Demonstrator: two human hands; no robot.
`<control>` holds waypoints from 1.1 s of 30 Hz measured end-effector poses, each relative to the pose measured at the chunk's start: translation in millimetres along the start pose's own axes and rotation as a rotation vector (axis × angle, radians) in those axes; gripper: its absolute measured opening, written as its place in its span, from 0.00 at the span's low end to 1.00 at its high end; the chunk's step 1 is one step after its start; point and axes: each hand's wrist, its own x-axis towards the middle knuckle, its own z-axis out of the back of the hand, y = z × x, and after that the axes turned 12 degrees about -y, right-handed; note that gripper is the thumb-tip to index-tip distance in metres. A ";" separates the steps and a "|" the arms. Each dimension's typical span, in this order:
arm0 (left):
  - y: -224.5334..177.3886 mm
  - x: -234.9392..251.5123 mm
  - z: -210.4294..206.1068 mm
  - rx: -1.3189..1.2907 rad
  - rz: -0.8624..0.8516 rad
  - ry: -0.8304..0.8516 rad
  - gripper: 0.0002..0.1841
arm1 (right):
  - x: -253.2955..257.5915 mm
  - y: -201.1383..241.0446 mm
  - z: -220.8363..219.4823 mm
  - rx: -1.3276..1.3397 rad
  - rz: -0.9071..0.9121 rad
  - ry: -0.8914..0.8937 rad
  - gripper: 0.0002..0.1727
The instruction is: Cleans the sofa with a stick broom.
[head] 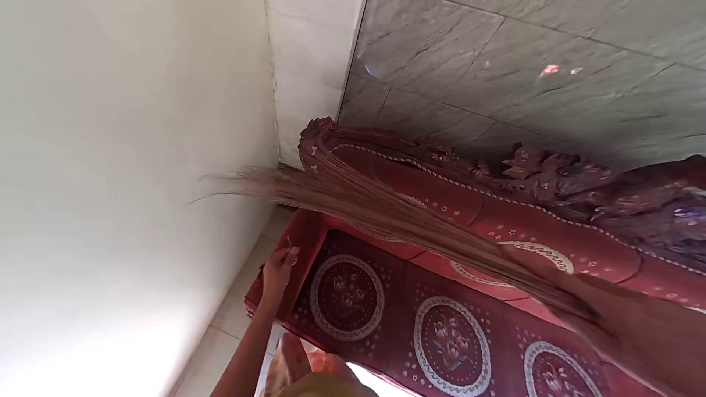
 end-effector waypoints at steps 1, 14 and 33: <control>8.4 -5.5 18.2 0.030 -0.009 -0.001 0.14 | -8.9 -6.2 11.6 0.033 -0.048 -0.003 0.41; 50.9 -145.8 44.5 0.099 -0.265 -0.496 0.11 | 24.2 -34.1 -73.3 -0.048 0.636 -0.072 0.54; 35.9 -445.9 -62.1 0.131 -0.369 -1.480 0.15 | 122.7 -224.9 -74.5 0.389 0.533 -0.574 0.39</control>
